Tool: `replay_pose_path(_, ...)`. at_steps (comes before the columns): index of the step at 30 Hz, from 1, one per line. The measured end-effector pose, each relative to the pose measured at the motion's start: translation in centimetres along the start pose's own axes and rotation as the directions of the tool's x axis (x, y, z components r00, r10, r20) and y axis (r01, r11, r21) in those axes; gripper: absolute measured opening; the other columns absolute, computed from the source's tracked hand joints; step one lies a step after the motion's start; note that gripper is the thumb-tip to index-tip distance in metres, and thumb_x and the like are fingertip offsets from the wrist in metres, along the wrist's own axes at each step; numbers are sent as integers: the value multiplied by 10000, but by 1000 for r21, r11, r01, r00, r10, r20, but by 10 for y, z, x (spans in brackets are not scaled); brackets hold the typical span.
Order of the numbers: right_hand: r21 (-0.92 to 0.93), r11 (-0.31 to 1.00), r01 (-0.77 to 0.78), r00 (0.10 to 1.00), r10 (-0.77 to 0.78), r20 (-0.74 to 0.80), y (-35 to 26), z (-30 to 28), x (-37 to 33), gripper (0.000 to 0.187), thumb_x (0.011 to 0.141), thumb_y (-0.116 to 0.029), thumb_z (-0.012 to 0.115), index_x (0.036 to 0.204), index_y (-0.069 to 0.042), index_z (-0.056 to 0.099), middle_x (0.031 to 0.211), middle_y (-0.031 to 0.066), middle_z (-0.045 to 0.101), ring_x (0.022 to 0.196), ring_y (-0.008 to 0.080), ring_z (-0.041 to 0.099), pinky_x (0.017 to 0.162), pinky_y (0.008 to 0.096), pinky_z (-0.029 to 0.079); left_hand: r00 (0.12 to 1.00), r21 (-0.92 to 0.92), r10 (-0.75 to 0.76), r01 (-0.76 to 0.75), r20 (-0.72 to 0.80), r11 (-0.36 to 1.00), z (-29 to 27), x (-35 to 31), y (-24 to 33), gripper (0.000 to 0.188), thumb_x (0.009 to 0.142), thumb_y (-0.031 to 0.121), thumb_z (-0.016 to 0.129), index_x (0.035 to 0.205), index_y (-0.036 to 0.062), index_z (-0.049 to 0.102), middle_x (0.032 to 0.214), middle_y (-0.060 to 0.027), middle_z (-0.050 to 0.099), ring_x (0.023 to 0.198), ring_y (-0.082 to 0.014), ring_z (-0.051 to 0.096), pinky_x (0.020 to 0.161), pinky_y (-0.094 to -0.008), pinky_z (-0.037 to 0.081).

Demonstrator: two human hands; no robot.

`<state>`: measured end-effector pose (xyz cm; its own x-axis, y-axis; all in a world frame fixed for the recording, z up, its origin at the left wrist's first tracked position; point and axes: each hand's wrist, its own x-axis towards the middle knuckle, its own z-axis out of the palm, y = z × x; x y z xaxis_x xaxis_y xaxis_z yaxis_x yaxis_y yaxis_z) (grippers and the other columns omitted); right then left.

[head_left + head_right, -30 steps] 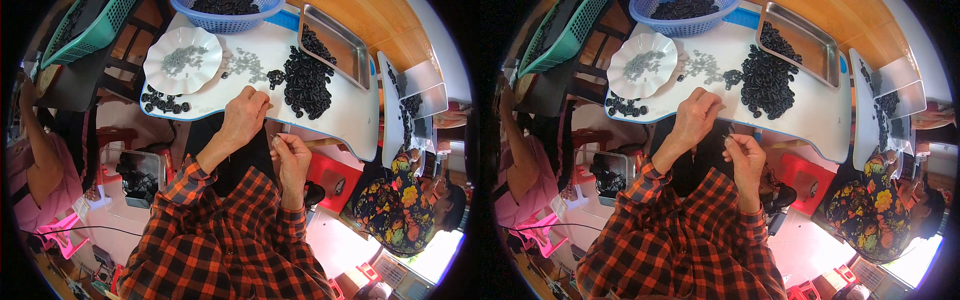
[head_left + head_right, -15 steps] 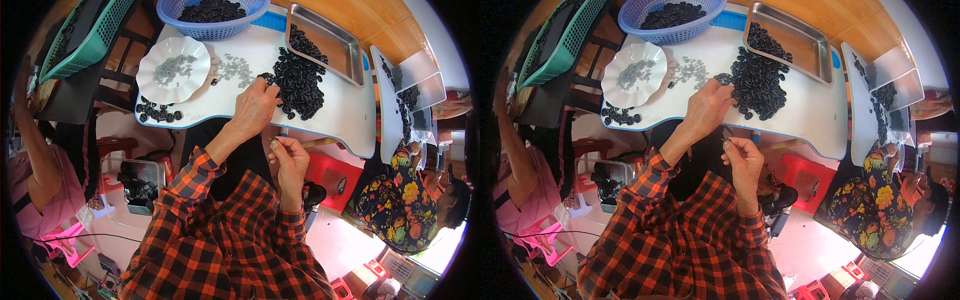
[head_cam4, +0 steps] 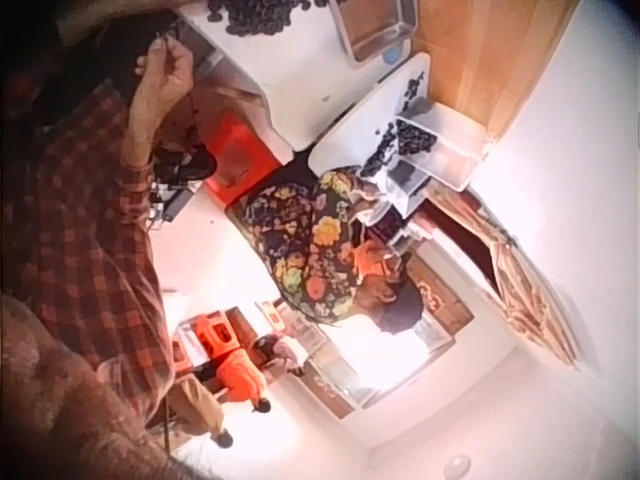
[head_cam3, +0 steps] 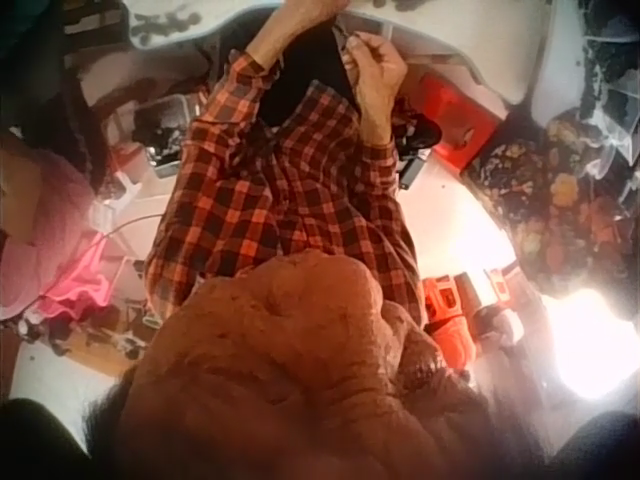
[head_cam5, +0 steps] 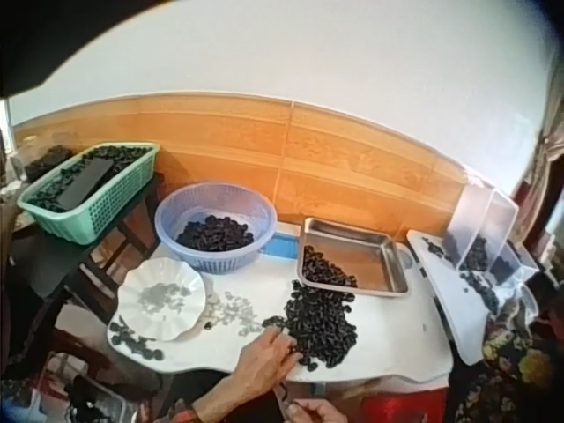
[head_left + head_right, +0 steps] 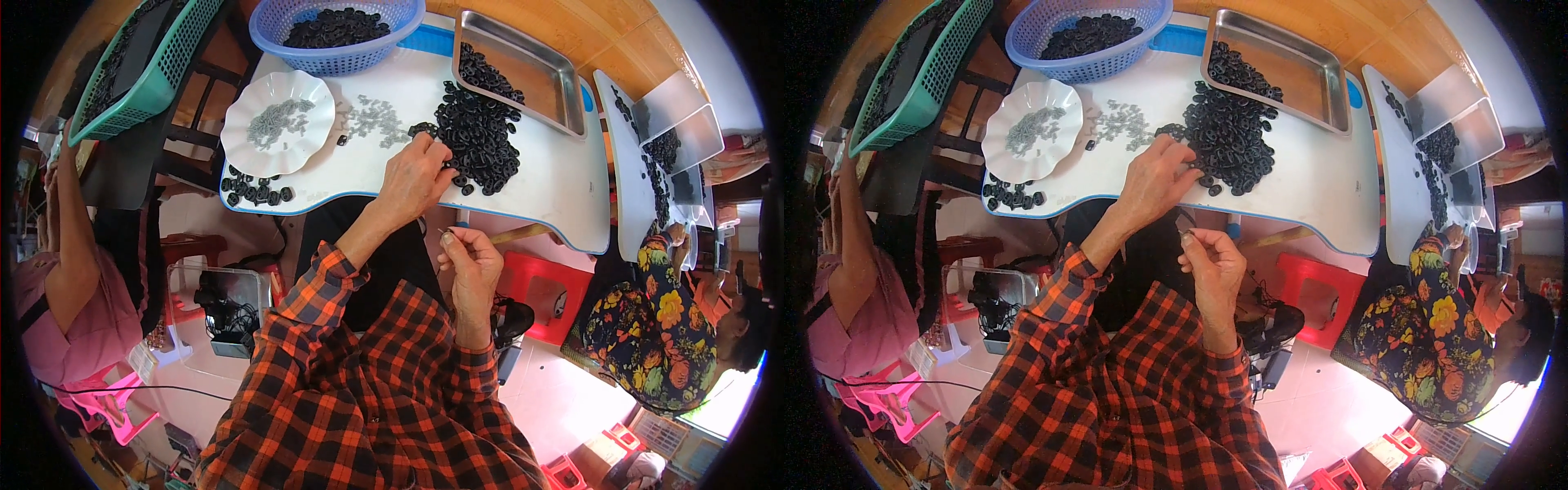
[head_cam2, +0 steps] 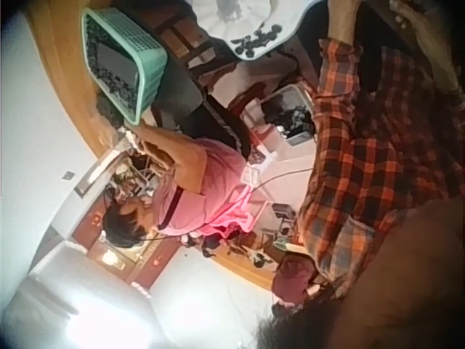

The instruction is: The person assembles plastic cord locks by picking up small pins and fitting them into black plastic lock components by hand.

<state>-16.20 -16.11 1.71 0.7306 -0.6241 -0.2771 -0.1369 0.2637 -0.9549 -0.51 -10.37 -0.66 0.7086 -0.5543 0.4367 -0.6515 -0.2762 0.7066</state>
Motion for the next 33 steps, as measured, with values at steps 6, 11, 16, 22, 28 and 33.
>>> replay_pose_path(6, 116, 980, 164, 981, -149, -128, -4, -3, 3, 111, 855, -52, 631, 951, 0, 610, 781, 25, 622, 638, 69, 566, 566, 189, 454, 977, -528, -190, 213, 99, 822, -15, -34, 16, 223, 763, 65, 712, 931, -7, 584, 781, -60, 590, 626, -114, 603, 540, -243, 490)
replay_pose_path(11, 57, 947, 316, 943, -307, -130, -11, 6, 5, 102, 868, -62, 624, 955, -12, 606, 816, 30, 622, 652, 52, 546, 578, 166, 422, 895, -773, -295, 439, 334, 457, -26, -57, 39, 181, 791, -5, 683, 941, -31, 586, 771, 2, 593, 674, -39, 575, 586, -187, 492)
replay_pose_path(16, 92, 943, 321, 947, -316, -65, -8, 6, 0, 93, 864, -44, 624, 952, -17, 607, 806, 30, 622, 639, 44, 536, 567, 158, 418, 909, -790, -272, 411, 317, 454, -23, -70, 41, 190, 792, -6, 683, 954, -30, 586, 781, 2, 596, 719, -37, 580, 636, -184, 495)
replay_pose_path(22, 222, 952, 209, 978, -207, -34, -11, 9, -9, 96, 877, -40, 609, 950, 19, 588, 783, 45, 634, 625, 54, 558, 581, 177, 471, 916, -810, -259, 394, 307, 434, -25, -81, 40, 209, 799, -16, 673, 994, -43, 602, 843, -30, 619, 753, -76, 605, 672, -210, 522)
replay_pose_path(28, 269, 951, 154, 988, -150, -34, -3, 12, -12, 99, 879, -60, 615, 948, 7, 595, 737, 17, 602, 630, 56, 556, 570, 172, 459, 957, -847, -230, 267, 177, 459, -25, -86, 40, 155, 798, -34, 660, 948, -52, 626, 898, -74, 617, 759, -119, 629, 682, -231, 547)
replay_pose_path(33, 183, 966, 185, 983, -179, -49, 8, 18, -13, 107, 870, -97, 638, 927, -9, 614, 748, 5, 594, 621, 46, 524, 556, 158, 404, 962, -848, -267, 183, 50, 498, -22, -89, 38, 140, 808, -42, 645, 946, -52, 619, 894, -95, 629, 759, -137, 639, 670, -240, 554)
